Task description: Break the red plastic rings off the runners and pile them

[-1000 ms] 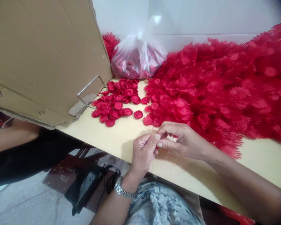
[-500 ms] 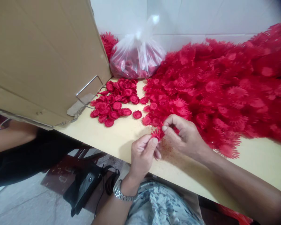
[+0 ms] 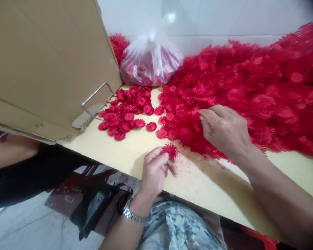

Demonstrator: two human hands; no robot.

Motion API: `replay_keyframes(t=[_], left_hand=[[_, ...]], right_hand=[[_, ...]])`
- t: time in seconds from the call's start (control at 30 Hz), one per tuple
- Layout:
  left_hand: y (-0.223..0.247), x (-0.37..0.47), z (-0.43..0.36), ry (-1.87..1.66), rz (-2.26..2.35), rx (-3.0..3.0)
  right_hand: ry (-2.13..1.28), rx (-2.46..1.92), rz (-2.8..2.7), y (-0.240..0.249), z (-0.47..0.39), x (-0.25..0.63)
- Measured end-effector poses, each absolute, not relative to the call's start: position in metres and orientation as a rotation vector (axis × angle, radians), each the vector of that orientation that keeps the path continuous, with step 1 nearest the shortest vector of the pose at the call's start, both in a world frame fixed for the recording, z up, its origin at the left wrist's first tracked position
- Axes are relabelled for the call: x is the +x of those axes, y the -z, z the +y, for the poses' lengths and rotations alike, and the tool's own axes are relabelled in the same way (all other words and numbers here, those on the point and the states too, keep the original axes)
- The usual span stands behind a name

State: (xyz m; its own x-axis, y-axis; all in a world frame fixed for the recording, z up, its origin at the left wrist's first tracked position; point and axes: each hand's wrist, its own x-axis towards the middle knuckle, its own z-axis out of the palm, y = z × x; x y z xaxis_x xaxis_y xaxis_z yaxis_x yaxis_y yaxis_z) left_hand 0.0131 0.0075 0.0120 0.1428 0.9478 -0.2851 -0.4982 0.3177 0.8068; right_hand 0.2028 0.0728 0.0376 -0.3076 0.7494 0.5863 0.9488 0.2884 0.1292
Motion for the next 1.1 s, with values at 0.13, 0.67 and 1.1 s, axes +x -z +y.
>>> replay_keyframes(t=[0.13,0.67,1.1], left_hand=[[-0.014,0.015,0.01,-1.156,0.878,0.533],[-0.014,0.017,0.005,-1.232,1.121,0.681],[-0.004,0.01,0.0,-1.168,0.972,0.868]], right_hand=[[0.648,-1.449,-2.13,-0.041,0.071,0.206],[0.375,-0.956,-2.121,-0.062,0.05,0.184],[-0.998,-0.894,-2.099,-0.045,0.037,0.158]])
